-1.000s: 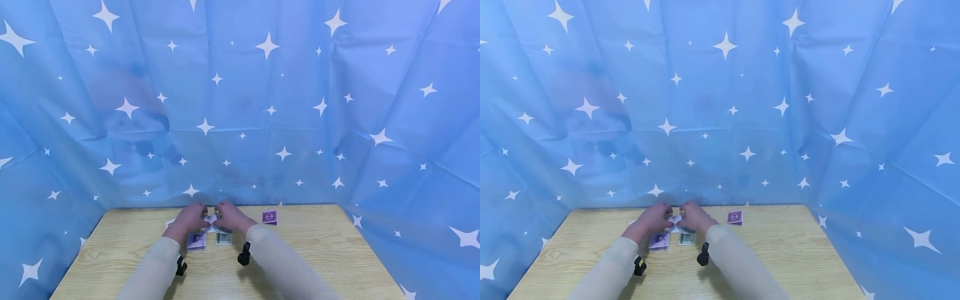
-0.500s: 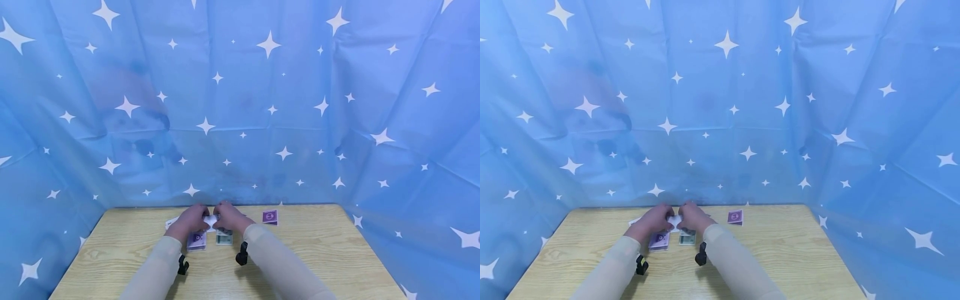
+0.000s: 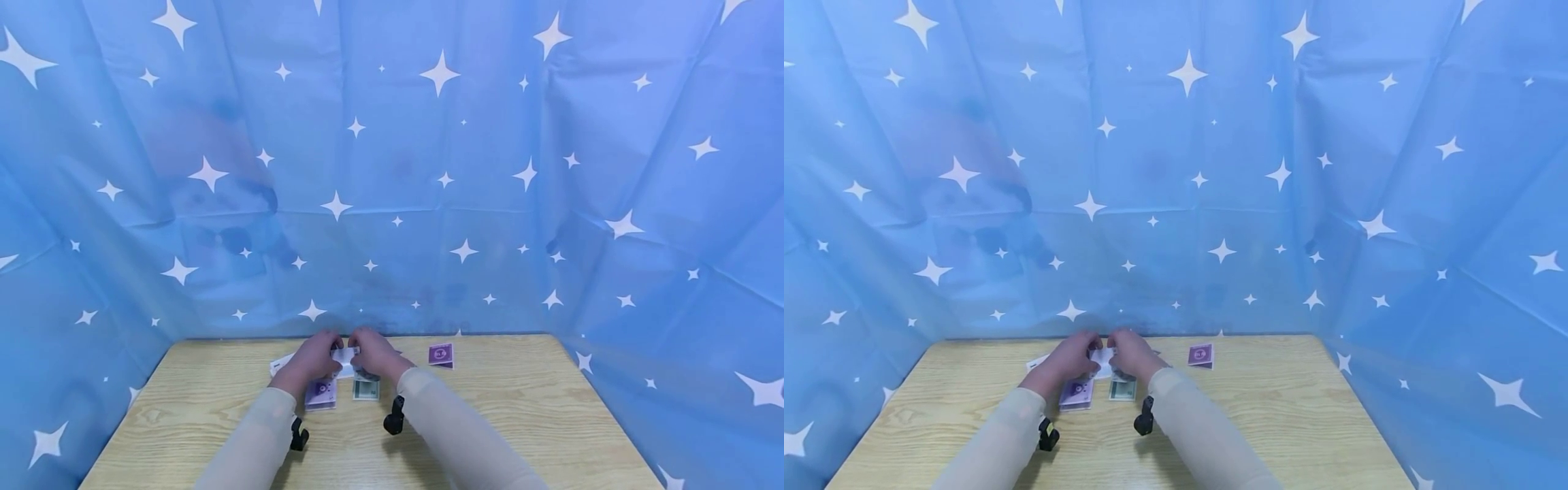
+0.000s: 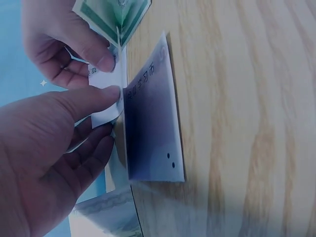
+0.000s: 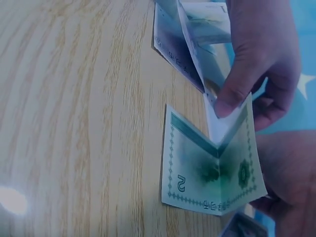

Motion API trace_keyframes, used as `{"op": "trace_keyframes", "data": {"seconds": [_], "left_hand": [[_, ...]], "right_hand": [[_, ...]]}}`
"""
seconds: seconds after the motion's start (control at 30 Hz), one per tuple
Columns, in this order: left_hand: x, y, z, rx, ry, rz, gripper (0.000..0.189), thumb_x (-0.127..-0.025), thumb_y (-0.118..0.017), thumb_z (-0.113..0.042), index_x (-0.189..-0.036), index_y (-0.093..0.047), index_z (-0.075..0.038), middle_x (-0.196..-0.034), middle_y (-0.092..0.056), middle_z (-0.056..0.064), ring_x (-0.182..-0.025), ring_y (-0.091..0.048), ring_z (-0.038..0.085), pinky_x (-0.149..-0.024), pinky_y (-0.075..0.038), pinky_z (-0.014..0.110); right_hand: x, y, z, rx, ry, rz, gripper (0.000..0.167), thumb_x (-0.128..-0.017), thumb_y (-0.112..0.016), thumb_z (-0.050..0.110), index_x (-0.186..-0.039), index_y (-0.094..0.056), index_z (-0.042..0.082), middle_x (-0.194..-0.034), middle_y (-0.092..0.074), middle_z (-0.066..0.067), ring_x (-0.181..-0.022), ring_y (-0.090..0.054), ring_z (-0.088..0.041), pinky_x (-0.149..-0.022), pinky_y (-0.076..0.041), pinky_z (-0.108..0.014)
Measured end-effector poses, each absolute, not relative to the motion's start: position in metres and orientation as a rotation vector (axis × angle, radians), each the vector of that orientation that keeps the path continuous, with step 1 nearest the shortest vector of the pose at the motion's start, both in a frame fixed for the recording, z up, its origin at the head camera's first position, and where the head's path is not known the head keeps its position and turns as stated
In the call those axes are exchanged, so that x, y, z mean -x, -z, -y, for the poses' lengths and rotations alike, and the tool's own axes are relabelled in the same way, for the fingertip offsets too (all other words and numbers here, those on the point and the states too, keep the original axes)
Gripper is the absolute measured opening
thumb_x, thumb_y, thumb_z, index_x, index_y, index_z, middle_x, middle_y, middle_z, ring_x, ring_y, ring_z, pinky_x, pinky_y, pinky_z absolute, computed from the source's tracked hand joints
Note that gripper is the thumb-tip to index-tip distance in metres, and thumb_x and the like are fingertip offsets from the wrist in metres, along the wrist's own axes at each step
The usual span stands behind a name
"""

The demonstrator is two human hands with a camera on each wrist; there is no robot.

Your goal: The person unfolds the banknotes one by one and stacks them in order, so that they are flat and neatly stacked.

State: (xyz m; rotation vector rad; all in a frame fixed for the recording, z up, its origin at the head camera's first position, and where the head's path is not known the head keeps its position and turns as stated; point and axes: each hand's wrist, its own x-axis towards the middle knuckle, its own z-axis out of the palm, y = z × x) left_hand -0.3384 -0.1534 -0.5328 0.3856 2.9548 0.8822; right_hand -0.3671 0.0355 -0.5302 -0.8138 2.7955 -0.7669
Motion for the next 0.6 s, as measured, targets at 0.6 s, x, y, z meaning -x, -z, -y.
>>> {"op": "trace_keyframes", "data": {"seconds": [0.6], "left_hand": [[0.344,0.533,0.159,-0.349,-1.344,-2.869,0.019,-0.099,-0.075,0.004,-0.111,-0.076,-0.010,-0.111,-0.072,0.002,-0.105,-0.067,0.022,-0.098,-0.058,0.050]], "right_hand": [[0.369,0.517,-0.043,0.728,1.209,-2.668,0.013,-0.102,-0.074,-0.003,-0.111,-0.075,0.008,-0.107,-0.072,-0.004,-0.099,-0.067,-0.019,-0.086,-0.060,-0.038]]}}
